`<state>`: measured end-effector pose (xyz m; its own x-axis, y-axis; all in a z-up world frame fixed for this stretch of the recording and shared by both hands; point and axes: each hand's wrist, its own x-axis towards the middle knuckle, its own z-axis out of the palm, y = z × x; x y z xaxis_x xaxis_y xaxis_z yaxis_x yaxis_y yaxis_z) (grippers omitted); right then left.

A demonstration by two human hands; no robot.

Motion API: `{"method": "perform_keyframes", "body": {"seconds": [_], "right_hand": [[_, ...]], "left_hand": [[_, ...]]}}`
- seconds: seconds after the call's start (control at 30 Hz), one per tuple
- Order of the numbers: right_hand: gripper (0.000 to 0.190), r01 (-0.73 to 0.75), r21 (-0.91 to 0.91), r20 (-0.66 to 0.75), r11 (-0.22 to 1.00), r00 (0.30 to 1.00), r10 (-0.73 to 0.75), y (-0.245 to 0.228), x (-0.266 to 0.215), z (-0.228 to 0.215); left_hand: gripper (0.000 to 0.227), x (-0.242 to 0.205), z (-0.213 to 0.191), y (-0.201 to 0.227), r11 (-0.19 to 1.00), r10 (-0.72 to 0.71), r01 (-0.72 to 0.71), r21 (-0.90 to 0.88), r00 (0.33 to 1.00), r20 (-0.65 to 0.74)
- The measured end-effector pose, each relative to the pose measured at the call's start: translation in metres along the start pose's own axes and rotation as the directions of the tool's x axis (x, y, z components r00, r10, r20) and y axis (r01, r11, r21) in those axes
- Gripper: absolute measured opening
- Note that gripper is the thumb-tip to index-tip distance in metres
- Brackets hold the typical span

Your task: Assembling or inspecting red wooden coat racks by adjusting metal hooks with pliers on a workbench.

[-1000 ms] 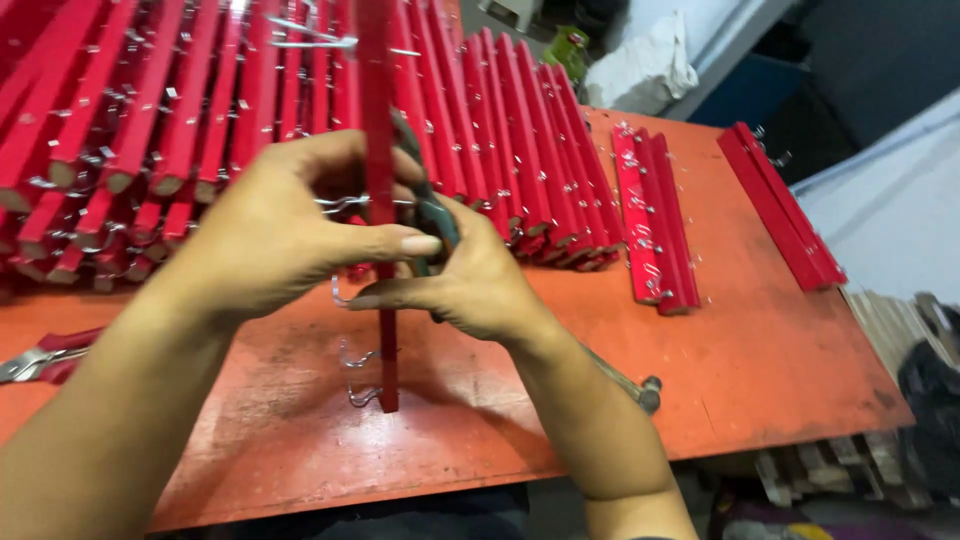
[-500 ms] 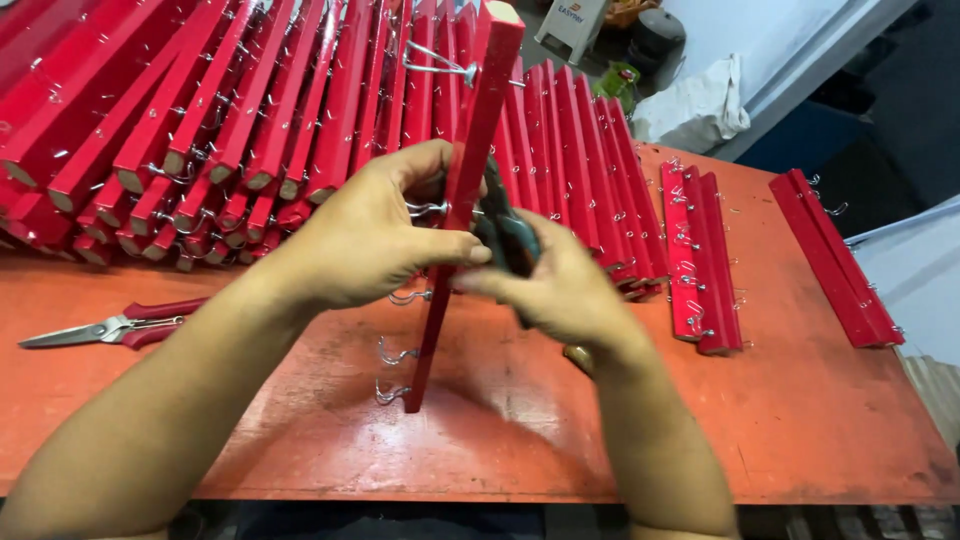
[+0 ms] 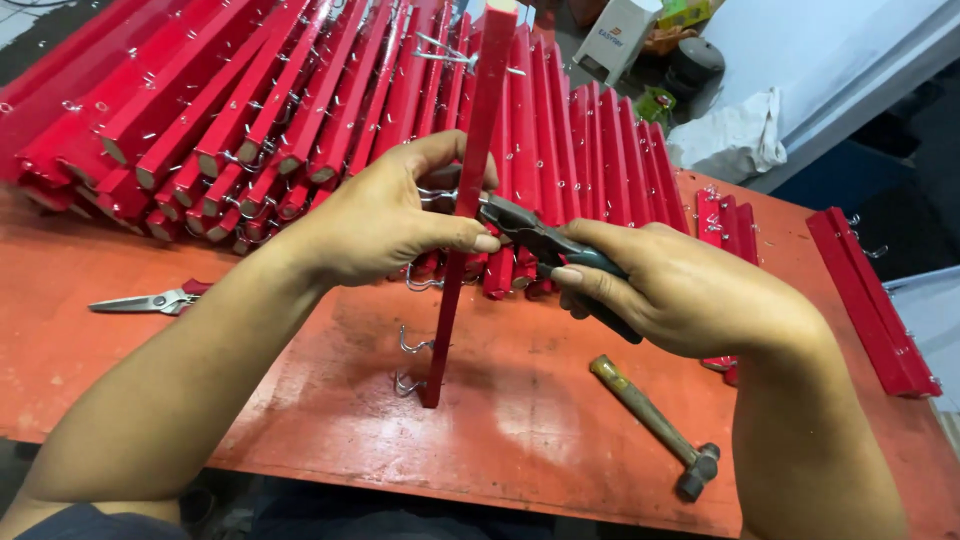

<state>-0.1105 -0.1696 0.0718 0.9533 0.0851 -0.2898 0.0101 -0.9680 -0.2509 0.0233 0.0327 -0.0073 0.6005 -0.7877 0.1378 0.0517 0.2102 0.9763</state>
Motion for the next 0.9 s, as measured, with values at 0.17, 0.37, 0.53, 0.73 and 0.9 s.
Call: {"method": "perform_keyframes", "body": {"seconds": [0.17,0.37,0.53,0.73,0.9], "right_hand": [[0.03,-0.058,-0.012,0.044,0.998,0.997,0.059,-0.014,0.001,-0.009],[0.04,-0.163,0.137,0.051,0.977,0.986,0.157,-0.021,0.008,0.003],[0.057,-0.022,0.52,-0.08,0.854,0.994,0.075,-0.011,0.025,0.061],[0.064,0.262,0.857,-0.312,0.443,0.949,0.041,-0.019,0.053,0.122],[0.036,0.333,0.802,-0.384,0.495,0.923,0.001,-0.012,0.058,0.129]], "left_hand": [[0.035,-0.006,0.001,0.008,0.99,-0.004,0.004,0.141,1.0,0.002],[0.036,-0.004,-0.002,0.002,0.999,-0.006,0.007,0.054,1.0,-0.017],[0.038,-0.003,-0.009,-0.007,0.997,0.002,-0.003,-0.071,1.0,-0.016],[0.04,-0.002,-0.01,-0.003,1.0,0.008,-0.008,-0.005,1.0,-0.029],[0.037,-0.003,-0.007,0.003,0.994,0.016,-0.014,0.105,1.0,-0.027]]}}
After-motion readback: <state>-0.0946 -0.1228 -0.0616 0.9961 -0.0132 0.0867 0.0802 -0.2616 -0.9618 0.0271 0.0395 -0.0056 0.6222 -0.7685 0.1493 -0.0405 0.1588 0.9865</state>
